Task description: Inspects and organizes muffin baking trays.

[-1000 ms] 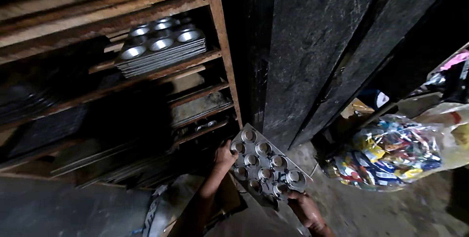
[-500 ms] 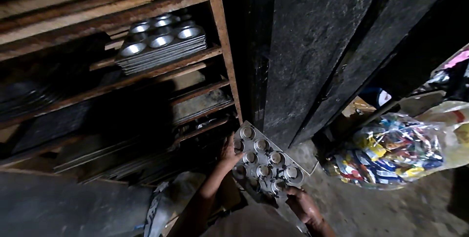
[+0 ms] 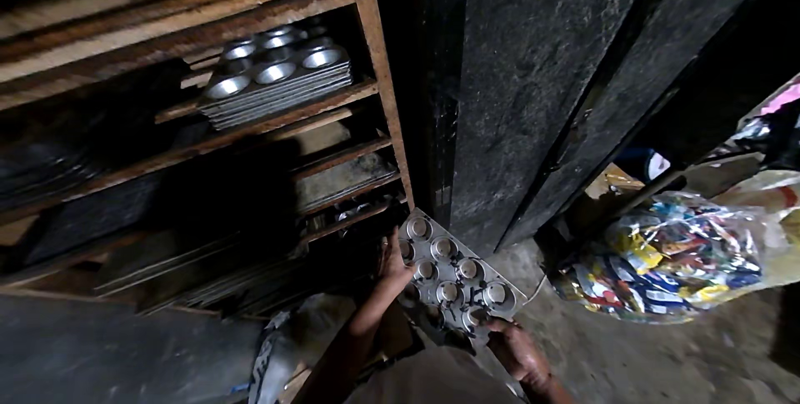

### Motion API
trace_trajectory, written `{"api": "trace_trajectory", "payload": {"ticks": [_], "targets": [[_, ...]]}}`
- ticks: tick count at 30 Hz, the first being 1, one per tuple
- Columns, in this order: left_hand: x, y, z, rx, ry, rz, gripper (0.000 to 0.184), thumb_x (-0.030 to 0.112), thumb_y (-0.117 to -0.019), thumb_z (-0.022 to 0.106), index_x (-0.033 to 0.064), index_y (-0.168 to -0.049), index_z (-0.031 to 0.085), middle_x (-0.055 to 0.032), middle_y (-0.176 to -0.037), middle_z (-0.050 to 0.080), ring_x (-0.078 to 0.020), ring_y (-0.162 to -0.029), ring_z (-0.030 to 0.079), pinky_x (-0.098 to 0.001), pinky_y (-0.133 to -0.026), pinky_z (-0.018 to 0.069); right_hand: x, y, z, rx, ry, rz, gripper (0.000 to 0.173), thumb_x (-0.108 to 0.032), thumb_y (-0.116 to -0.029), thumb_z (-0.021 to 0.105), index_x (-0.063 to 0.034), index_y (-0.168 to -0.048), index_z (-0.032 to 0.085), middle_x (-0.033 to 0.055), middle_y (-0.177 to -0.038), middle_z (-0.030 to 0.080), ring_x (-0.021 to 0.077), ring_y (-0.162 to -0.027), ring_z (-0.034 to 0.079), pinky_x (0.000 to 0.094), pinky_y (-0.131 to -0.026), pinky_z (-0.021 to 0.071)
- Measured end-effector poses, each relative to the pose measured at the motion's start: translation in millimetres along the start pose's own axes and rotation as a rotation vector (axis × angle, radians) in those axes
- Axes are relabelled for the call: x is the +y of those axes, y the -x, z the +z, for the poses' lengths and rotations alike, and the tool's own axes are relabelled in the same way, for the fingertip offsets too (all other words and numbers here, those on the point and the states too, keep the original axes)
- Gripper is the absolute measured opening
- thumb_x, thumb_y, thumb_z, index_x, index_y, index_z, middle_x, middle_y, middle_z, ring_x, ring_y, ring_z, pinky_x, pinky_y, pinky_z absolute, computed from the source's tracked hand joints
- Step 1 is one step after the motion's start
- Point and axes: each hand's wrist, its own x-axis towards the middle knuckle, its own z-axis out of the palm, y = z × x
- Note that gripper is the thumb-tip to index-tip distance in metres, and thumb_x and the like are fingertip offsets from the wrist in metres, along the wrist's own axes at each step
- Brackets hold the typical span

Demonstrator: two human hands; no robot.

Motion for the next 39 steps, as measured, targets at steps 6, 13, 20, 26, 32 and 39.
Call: {"api": "trace_trajectory", "payload": {"ticks": [6, 13, 20, 26, 32, 39], "targets": [[-13, -3, -9, -0.098, 0.237, 0.111, 0.087, 0.009, -0.0878, 0.072, 0.0096, -0.161, 0.026, -0.0192, -0.161, 0.036, -0.0326, -0.146, 0.039, -0.0475, -0.119, 0.0362, -12, 1, -3, -0.022, 0.017, -0.017, 0.017, 0.007, -0.0872, 0.050, 0.0000, -0.097, 0.062, 0.0112, -0.086, 0.072, 0.0184, -0.075, 0.070, 0.0362, -0.066, 0.0600], [-17, 1, -7, -0.004, 0.281, 0.222, 0.101, 0.040, -0.0852, 0.080, 0.0102, -0.163, 0.022, -0.0190, -0.164, 0.030, -0.0327, -0.149, 0.035, -0.0502, -0.120, 0.0340, -16, -2, 1, -0.047, -0.046, 0.032, 0.019, 0.002, -0.0936, 0.049, 0.0005, -0.099, 0.066, 0.0113, -0.091, 0.074, 0.0150, -0.074, 0.070, 0.0301, -0.063, 0.0587], [-7, 8, 6, 0.035, 0.086, 0.041, 0.128, 0.040, -0.0705, 0.088, 0.0146, -0.165, 0.006, -0.0226, -0.163, 0.030, -0.0381, -0.146, 0.038, -0.0524, -0.117, 0.0362, -23, 5, 14, -0.048, 0.034, -0.170, 0.017, 0.007, -0.0872, 0.051, -0.0009, -0.096, 0.063, 0.0094, -0.089, 0.073, 0.0161, -0.080, 0.071, 0.0342, -0.073, 0.0607], [-4, 3, 13, 0.049, 0.136, -0.059, 0.138, 0.037, -0.0657, 0.091, 0.0124, -0.164, -0.002, -0.0275, -0.158, 0.033, -0.0396, -0.140, 0.046, -0.0501, -0.111, 0.0440, -31, 13, 24, -0.118, 0.147, -0.285, 0.020, 0.006, -0.0839, 0.057, 0.0008, -0.098, 0.069, 0.0094, -0.092, 0.075, 0.0160, -0.085, 0.072, 0.0357, -0.080, 0.0613], [-1, 0, 10, 0.072, 0.090, -0.072, 0.129, 0.033, -0.0705, 0.088, 0.0144, -0.165, 0.003, -0.0260, -0.155, 0.037, -0.0382, -0.136, 0.049, -0.0475, -0.110, 0.0454, -27, 16, 26, -0.139, 0.152, -0.315, 0.021, 0.006, -0.0842, 0.056, 0.0009, -0.099, 0.070, 0.0100, -0.093, 0.075, 0.0164, -0.086, 0.072, 0.0358, -0.081, 0.0614], [-3, -1, 14, 0.099, 0.116, -0.037, 0.140, 0.043, -0.0624, 0.093, 0.0147, -0.165, 0.002, -0.0271, -0.156, 0.035, -0.0401, -0.137, 0.047, -0.0498, -0.110, 0.0447, -28, 17, 28, -0.126, 0.123, -0.299, 0.021, 0.006, -0.0851, 0.056, 0.0019, -0.101, 0.069, 0.0108, -0.095, 0.075, 0.0168, -0.087, 0.072, 0.0357, -0.081, 0.0612]]}}
